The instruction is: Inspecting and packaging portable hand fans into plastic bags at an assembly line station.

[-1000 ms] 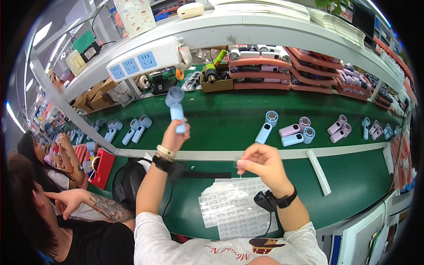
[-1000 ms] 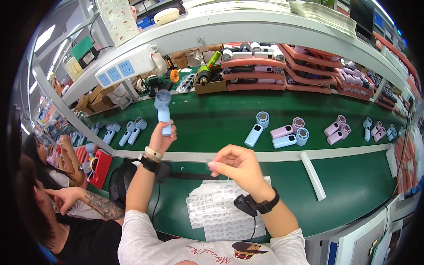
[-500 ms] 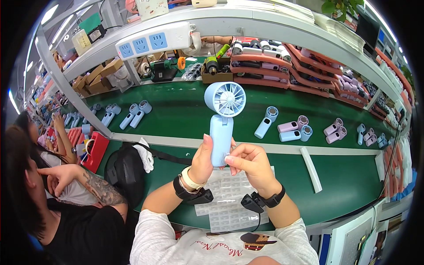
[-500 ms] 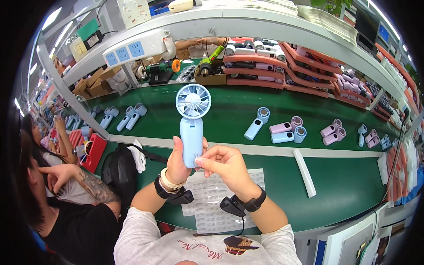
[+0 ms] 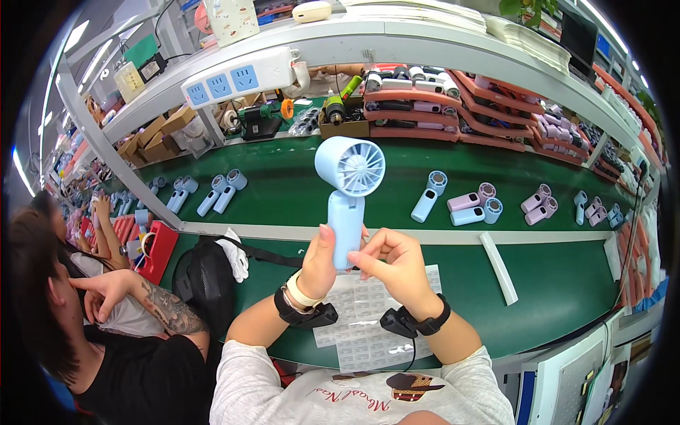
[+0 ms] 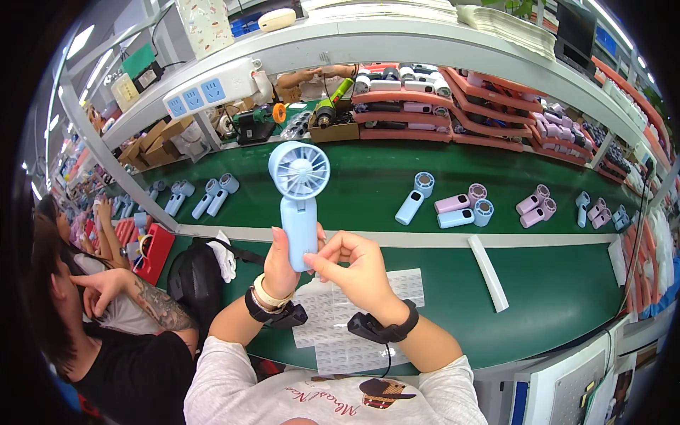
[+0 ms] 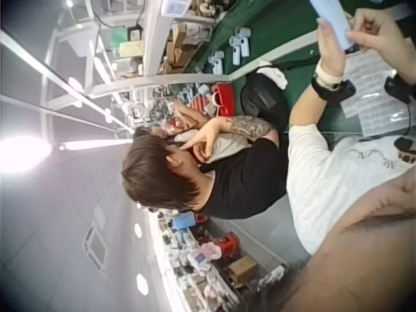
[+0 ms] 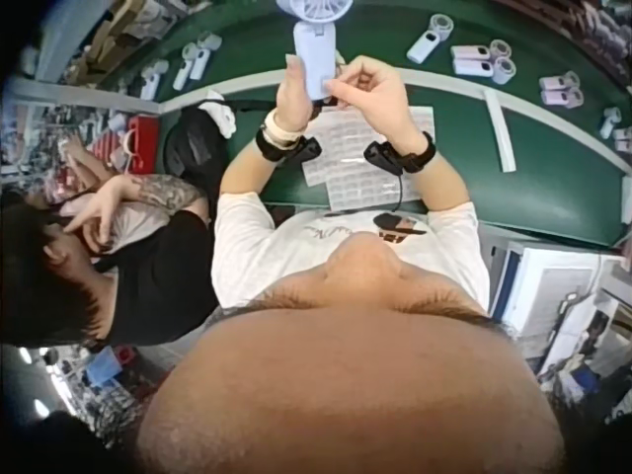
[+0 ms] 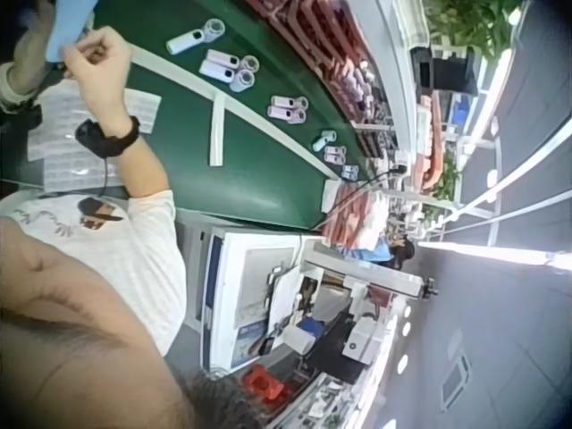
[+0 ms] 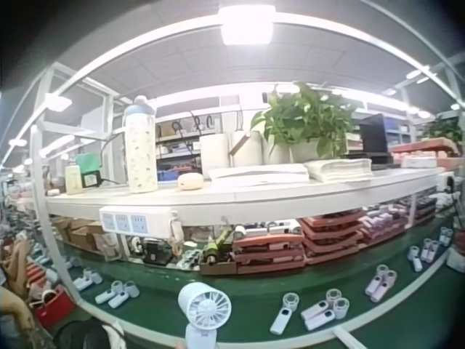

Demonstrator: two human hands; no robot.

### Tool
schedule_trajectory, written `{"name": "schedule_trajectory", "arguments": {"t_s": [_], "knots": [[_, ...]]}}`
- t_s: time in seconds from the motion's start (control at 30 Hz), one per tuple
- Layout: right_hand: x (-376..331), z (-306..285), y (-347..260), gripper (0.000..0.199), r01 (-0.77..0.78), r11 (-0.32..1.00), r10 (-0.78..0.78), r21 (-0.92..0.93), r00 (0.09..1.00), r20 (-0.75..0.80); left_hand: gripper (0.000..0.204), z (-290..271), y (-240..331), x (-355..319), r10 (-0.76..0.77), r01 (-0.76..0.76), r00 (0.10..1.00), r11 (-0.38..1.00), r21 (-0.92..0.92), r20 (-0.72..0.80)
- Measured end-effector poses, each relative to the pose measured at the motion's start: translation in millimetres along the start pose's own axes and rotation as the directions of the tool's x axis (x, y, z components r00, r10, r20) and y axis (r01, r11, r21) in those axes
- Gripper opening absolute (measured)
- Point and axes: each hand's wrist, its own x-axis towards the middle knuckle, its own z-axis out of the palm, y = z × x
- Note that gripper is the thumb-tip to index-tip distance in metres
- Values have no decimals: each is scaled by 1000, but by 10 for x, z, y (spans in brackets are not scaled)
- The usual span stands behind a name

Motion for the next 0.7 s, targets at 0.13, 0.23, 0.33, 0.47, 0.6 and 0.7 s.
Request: {"name": "schedule_trajectory", "arguments": {"t_s": [0.13,0.23,0.33,0.47,0.6,0.7], "knots": [[71,-40,-18,22,-11,1000,11,-13,1000,-20,74,-64,8,110,-33,54,992,983,-176,122],[119,-124,36,24,44,994,-48,-96,998,-40,68,-91,-91,285,-161,164,986,982,-90,40],[90,-216,39,24,183,935,-206,-302,977,-45,60,-310,-550,545,-300,300,954,951,79,-9],[0,-294,-135,23,190,893,-209,-408,978,-1,51,-598,-1155,970,-504,493,857,746,447,-104],[-49,-326,-236,22,232,861,-255,-452,967,11,54,-1003,-1875,1339,-197,267,964,699,664,-180],[-90,-410,-322,23,235,856,-258,-461,966,12,56,-1007,-2034,1389,-40,159,986,521,839,-162]]}}
